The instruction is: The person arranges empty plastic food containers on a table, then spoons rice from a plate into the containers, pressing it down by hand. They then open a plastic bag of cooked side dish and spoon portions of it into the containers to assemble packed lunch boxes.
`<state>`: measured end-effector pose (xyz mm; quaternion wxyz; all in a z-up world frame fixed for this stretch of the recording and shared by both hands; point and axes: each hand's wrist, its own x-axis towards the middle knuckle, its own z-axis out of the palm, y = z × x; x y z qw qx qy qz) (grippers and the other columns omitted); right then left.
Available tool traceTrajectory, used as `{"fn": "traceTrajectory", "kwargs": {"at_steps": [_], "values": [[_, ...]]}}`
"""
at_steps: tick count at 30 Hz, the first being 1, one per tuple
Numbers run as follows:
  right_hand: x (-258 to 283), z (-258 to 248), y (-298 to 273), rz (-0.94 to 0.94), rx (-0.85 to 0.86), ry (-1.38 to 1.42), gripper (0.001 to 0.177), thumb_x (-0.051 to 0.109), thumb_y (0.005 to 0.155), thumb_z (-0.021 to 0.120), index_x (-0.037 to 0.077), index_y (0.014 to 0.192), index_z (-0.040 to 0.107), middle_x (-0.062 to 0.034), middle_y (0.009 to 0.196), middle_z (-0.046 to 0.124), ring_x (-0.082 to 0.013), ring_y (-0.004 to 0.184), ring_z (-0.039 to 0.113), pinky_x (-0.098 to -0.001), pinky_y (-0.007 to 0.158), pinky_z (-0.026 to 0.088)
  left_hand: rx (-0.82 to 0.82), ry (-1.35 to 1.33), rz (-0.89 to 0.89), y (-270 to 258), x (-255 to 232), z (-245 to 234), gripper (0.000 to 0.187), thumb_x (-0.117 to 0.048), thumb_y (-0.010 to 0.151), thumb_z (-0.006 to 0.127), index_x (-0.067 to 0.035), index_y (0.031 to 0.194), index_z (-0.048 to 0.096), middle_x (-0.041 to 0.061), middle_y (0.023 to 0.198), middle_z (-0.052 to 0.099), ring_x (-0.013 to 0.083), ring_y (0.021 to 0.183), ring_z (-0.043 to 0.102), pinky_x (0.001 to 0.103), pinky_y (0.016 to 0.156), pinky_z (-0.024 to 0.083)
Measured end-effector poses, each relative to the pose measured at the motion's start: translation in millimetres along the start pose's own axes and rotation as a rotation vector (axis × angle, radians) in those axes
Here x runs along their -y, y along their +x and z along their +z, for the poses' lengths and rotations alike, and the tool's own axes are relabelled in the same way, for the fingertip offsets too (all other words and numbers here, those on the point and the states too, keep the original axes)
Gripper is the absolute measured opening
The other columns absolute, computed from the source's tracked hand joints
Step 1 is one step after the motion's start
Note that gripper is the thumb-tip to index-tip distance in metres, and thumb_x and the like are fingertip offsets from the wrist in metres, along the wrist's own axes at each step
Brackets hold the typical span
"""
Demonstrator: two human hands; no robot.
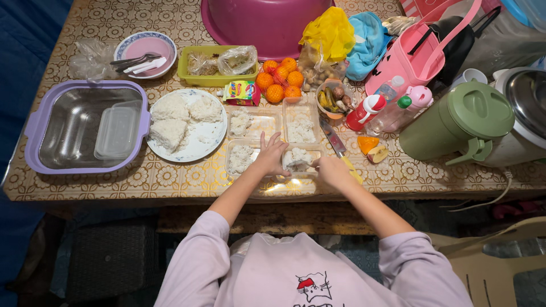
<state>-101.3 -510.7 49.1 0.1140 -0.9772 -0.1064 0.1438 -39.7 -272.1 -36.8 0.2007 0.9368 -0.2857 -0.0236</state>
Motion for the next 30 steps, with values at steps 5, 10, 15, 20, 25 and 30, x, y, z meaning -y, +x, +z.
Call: {"fn": "traceTrajectory", "kwargs": {"at_steps": [5, 10, 15, 20, 25, 30], "values": [[-21, -24, -2, 0.049, 0.058, 0.185, 0.028, 0.028, 0.086, 0.072, 0.026, 0.113, 0.080, -0.0141, 0.097, 0.078, -0.0309, 0.090, 0.076, -0.0418, 0.083, 0.058, -0.004, -0.014, -0.012, 2, 0, -5, 0.115, -0.059, 0.043, 0.092, -0.002, 0.137, 0.057, 0.013, 0.137, 0.056, 0.0346, 0.153, 0.019, 0.071, 0.118, -0.012], [-33, -38, -11, 0.148, -0.011, 0.086, 0.027, 0.027, 0.088, 0.070, 0.027, 0.113, 0.080, -0.0151, 0.100, 0.076, -0.0331, 0.091, 0.074, -0.0435, 0.082, 0.058, -0.008, 0.012, -0.010, -2, -1, -1, 0.115, -0.060, 0.045, 0.093, -0.002, 0.137, 0.057, 0.014, 0.138, 0.056, 0.0351, 0.152, 0.019, 0.071, 0.118, -0.012], [-28, -18, 0, 0.040, -0.052, -0.049, 0.032, 0.014, 0.087, 0.064, 0.025, 0.110, 0.082, -0.0127, 0.100, 0.079, -0.0304, 0.092, 0.075, -0.0435, 0.084, 0.058, -0.025, -0.010, -0.005, 0, -1, -1, 0.115, -0.059, 0.043, 0.093, -0.002, 0.136, 0.058, 0.014, 0.137, 0.056, 0.0357, 0.152, 0.019, 0.071, 0.118, -0.011], [-9, 11, 12, -0.024, -0.039, -0.259, 0.029, 0.015, 0.091, 0.062, 0.024, 0.112, 0.080, -0.0150, 0.101, 0.077, -0.0323, 0.093, 0.074, -0.0458, 0.081, 0.059, -0.021, -0.003, -0.007, -2, 0, 3, 0.113, -0.059, 0.044, 0.093, -0.003, 0.136, 0.058, 0.013, 0.137, 0.057, 0.0356, 0.152, 0.020, 0.071, 0.118, -0.011], [0, -10, 13, -0.001, 0.004, -0.110, 0.030, 0.019, 0.088, 0.066, 0.026, 0.113, 0.080, -0.0164, 0.100, 0.076, -0.0342, 0.093, 0.074, -0.0463, 0.083, 0.058, -0.039, -0.016, -0.016, -3, 0, 1, 0.112, -0.059, 0.044, 0.093, -0.005, 0.136, 0.059, 0.012, 0.137, 0.058, 0.0353, 0.153, 0.021, 0.071, 0.119, -0.012], [-5, -46, 4, 0.123, 0.015, -0.039, 0.029, 0.022, 0.087, 0.067, 0.031, 0.111, 0.081, -0.0149, 0.101, 0.076, -0.0346, 0.092, 0.073, -0.0463, 0.081, 0.058, 0.006, -0.022, -0.034, 1, 0, -6, 0.115, -0.060, 0.043, 0.093, -0.005, 0.138, 0.057, 0.012, 0.137, 0.057, 0.0353, 0.153, 0.018, 0.071, 0.118, -0.013]]}}
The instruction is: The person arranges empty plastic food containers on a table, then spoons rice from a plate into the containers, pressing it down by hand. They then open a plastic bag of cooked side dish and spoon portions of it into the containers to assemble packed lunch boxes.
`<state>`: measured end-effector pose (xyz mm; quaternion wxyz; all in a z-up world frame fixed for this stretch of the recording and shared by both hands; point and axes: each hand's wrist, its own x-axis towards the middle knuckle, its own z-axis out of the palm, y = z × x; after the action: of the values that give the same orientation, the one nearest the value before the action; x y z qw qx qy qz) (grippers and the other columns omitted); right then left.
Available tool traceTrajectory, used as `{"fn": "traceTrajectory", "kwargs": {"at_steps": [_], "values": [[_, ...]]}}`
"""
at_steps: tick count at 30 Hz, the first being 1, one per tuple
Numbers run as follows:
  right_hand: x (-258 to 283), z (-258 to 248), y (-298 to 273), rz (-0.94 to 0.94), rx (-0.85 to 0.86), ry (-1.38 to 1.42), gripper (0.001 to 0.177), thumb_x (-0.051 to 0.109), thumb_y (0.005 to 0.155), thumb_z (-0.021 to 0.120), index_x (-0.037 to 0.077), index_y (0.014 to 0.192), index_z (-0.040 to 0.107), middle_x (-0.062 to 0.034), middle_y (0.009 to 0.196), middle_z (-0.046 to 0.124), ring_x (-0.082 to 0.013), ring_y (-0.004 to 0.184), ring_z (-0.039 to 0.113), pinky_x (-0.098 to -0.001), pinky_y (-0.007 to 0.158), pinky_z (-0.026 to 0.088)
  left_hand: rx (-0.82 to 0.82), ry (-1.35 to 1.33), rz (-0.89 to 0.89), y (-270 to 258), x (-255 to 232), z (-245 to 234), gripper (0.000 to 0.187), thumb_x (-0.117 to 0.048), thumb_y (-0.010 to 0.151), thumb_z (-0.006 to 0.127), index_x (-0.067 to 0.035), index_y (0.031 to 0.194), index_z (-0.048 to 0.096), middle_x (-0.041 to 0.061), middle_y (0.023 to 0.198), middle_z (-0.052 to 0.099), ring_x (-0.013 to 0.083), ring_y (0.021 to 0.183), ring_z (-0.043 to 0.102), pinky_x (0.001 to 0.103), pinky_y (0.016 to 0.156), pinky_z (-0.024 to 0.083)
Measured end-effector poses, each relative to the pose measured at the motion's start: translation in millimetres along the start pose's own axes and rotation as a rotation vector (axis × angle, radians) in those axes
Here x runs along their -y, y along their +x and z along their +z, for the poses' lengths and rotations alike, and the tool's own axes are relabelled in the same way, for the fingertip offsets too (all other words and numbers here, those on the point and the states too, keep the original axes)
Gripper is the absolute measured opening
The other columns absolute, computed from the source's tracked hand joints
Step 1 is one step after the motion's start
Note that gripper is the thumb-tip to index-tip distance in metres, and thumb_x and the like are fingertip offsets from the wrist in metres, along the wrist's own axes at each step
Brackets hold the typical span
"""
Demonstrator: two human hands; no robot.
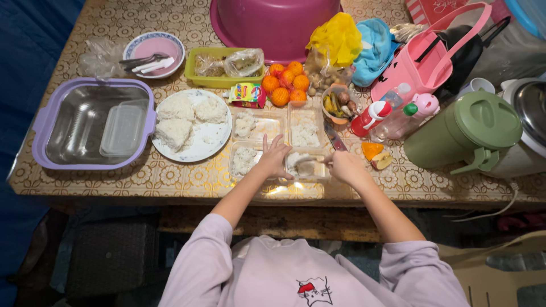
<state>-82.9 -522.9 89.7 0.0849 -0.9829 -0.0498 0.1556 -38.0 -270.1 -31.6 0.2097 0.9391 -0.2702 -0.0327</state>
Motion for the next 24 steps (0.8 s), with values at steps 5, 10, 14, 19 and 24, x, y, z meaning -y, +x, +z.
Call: {"fn": "traceTrajectory", "kwargs": {"at_steps": [5, 10, 14, 19, 24], "values": [[5, 8, 6, -0.032, -0.068, -0.032, 0.029, 0.021, 0.091, 0.065, 0.031, 0.114, 0.079, -0.0168, 0.099, 0.076, -0.0356, 0.091, 0.074, -0.0474, 0.080, 0.058, -0.022, 0.004, 0.000, -2, 0, 1, 0.115, -0.060, 0.044, 0.092, -0.005, 0.138, 0.057, 0.013, 0.138, 0.057, 0.0354, 0.153, 0.018, 0.071, 0.117, -0.013], [-4, 32, 17, -0.063, -0.084, -0.028, 0.027, 0.019, 0.091, 0.064, 0.025, 0.112, 0.079, -0.0169, 0.098, 0.076, -0.0354, 0.091, 0.074, -0.0477, 0.081, 0.057, -0.020, -0.010, -0.001, -1, 0, 2, 0.116, -0.060, 0.043, 0.092, -0.005, 0.138, 0.057, 0.012, 0.139, 0.057, 0.0343, 0.154, 0.018, 0.071, 0.119, -0.013], [-5, 52, 32, -0.192, -0.095, -0.007, 0.032, 0.010, 0.083, 0.064, 0.020, 0.109, 0.080, -0.0137, 0.096, 0.078, -0.0325, 0.093, 0.074, -0.0465, 0.082, 0.058, -0.017, -0.006, 0.000, -1, 0, 1, 0.116, -0.060, 0.043, 0.093, -0.005, 0.139, 0.057, 0.013, 0.139, 0.056, 0.0346, 0.153, 0.017, 0.071, 0.117, -0.013], [-9, 55, 43, -0.106, -0.025, 0.069, 0.030, 0.014, 0.084, 0.068, 0.020, 0.110, 0.080, -0.0167, 0.095, 0.076, -0.0343, 0.091, 0.073, -0.0461, 0.082, 0.057, 0.003, 0.014, -0.025, 1, -1, 0, 0.117, -0.060, 0.042, 0.092, -0.006, 0.139, 0.056, 0.013, 0.139, 0.056, 0.0348, 0.153, 0.017, 0.072, 0.117, -0.012], [-13, 46, 10, -0.253, -0.207, -0.003, 0.037, 0.013, 0.087, 0.061, 0.021, 0.119, 0.077, -0.0209, 0.089, 0.074, -0.0373, 0.085, 0.073, -0.0498, 0.076, 0.056, -0.011, 0.020, -0.022, -3, -2, 2, 0.116, -0.060, 0.043, 0.092, -0.006, 0.140, 0.056, 0.011, 0.140, 0.056, 0.0346, 0.154, 0.017, 0.071, 0.117, -0.013]]}}
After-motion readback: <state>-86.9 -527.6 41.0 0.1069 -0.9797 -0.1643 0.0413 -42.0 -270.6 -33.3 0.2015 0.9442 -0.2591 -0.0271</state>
